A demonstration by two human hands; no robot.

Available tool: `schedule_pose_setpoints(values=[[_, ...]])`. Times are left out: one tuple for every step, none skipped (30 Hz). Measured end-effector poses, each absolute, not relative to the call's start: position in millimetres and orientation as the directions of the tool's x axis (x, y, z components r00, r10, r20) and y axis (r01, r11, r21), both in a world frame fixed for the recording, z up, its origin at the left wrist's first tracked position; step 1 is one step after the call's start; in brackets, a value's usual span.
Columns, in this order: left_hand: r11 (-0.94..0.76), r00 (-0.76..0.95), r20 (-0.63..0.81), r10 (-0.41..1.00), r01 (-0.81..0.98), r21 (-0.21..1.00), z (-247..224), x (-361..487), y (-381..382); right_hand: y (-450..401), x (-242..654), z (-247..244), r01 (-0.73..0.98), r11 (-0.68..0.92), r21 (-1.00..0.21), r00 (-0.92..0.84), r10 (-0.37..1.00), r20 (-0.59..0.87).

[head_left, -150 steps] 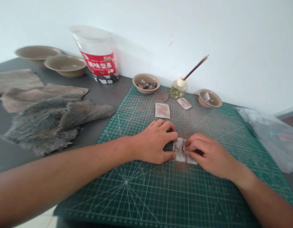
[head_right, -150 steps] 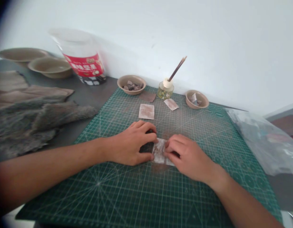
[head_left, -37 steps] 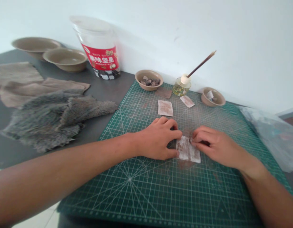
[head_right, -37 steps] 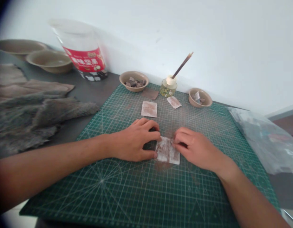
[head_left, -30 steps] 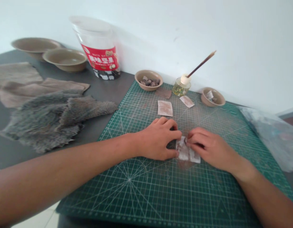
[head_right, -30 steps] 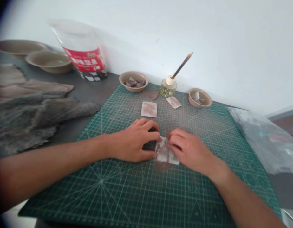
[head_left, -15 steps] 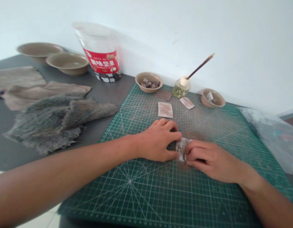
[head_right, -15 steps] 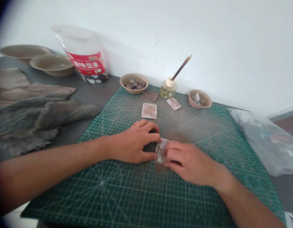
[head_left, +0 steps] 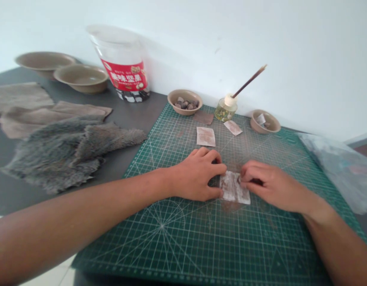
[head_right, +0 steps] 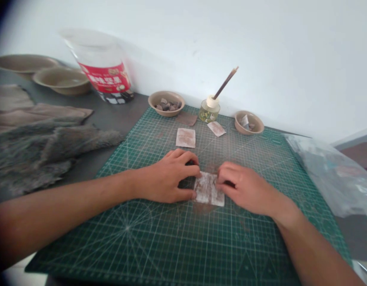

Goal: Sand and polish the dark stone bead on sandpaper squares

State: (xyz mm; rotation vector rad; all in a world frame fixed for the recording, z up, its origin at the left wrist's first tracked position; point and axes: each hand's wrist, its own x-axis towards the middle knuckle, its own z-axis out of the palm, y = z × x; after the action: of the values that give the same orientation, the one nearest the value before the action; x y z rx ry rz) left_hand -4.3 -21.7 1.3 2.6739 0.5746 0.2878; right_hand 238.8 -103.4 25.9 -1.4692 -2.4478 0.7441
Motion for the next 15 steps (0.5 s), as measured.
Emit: schedule_pose_setpoints(values=[[-0.841, 0.897, 0.115, 0.427, 0.347, 0.415, 1.3, -4.4, -21.7, -103.8, 238.6, 26.3, 0.735, 0.404, -0.545, -0.547, 0.828, -0.124], [-0.842, 0.898, 0.114, 0.424, 0.345, 0.416, 1.4, -4.3, -21.7, -104.0, 238.3, 26.2, 0.701, 0.423, -0.574, -0.590, 0.796, -0.133], [-0.843, 0.899, 0.115, 0.423, 0.344, 0.414, 1.5, -4.3, -21.8, -103.8, 238.1, 25.8, 0.687, 0.435, -0.582, -0.598, 0.794, -0.113], [-0.844, 0.898, 0.117, 0.423, 0.344, 0.412, 1.5, -4.2, -21.8, -103.3, 238.4, 25.2, 0.702, 0.432, -0.566, -0.567, 0.820, -0.078], [-0.845, 0.898, 0.120, 0.424, 0.345, 0.408, 1.5, -4.1, -21.9, -102.4, 239.2, 24.8, 0.735, 0.417, -0.534, -0.516, 0.856, -0.041], [-0.847, 0.896, 0.123, 0.426, 0.347, 0.404, 1.4, -4.0, -21.9, -101.4, 240.3, 24.6, 0.767, 0.400, -0.502, -0.471, 0.882, -0.016], [-0.847, 0.896, 0.125, 0.427, 0.348, 0.402, 1.3, -4.0, -21.9, -100.7, 241.3, 24.6, 0.783, 0.389, -0.486, -0.455, 0.890, -0.021], [-0.847, 0.896, 0.125, 0.427, 0.348, 0.402, 1.2, -3.9, -22.0, -100.5, 241.8, 24.8, 0.775, 0.393, -0.494, -0.477, 0.878, -0.050], [-0.847, 0.896, 0.125, 0.425, 0.346, 0.403, 1.0, -4.0, -22.0, -100.6, 241.7, 24.8, 0.749, 0.410, -0.521, -0.525, 0.846, -0.089], [-0.847, 0.897, 0.124, 0.424, 0.344, 0.405, 0.8, -4.0, -22.0, -100.9, 240.9, 24.7, 0.713, 0.433, -0.552, -0.579, 0.807, -0.115], [-0.847, 0.898, 0.124, 0.422, 0.342, 0.406, 0.7, -4.1, -22.0, -101.2, 239.9, 24.2, 0.684, 0.454, -0.571, -0.614, 0.781, -0.113], [-0.848, 0.899, 0.124, 0.421, 0.341, 0.406, 0.5, -4.1, -21.9, -101.2, 238.9, 23.6, 0.678, 0.467, -0.568, -0.613, 0.786, -0.086], [-0.848, 0.898, 0.126, 0.421, 0.341, 0.405, 0.5, -4.2, -21.9, -100.7, 238.4, 23.1, 0.699, 0.466, -0.543, -0.578, 0.815, -0.043], [-0.849, 0.897, 0.128, 0.423, 0.343, 0.402, 0.5, -4.2, -21.8, -100.0, 238.4, 22.8, 0.735, 0.453, -0.504, -0.523, 0.852, 0.002], [-0.849, 0.895, 0.128, 0.427, 0.347, 0.399, 0.5, -4.2, -21.7, -99.3, 238.9, 23.0, 0.768, 0.435, -0.470, -0.479, 0.878, 0.029]])
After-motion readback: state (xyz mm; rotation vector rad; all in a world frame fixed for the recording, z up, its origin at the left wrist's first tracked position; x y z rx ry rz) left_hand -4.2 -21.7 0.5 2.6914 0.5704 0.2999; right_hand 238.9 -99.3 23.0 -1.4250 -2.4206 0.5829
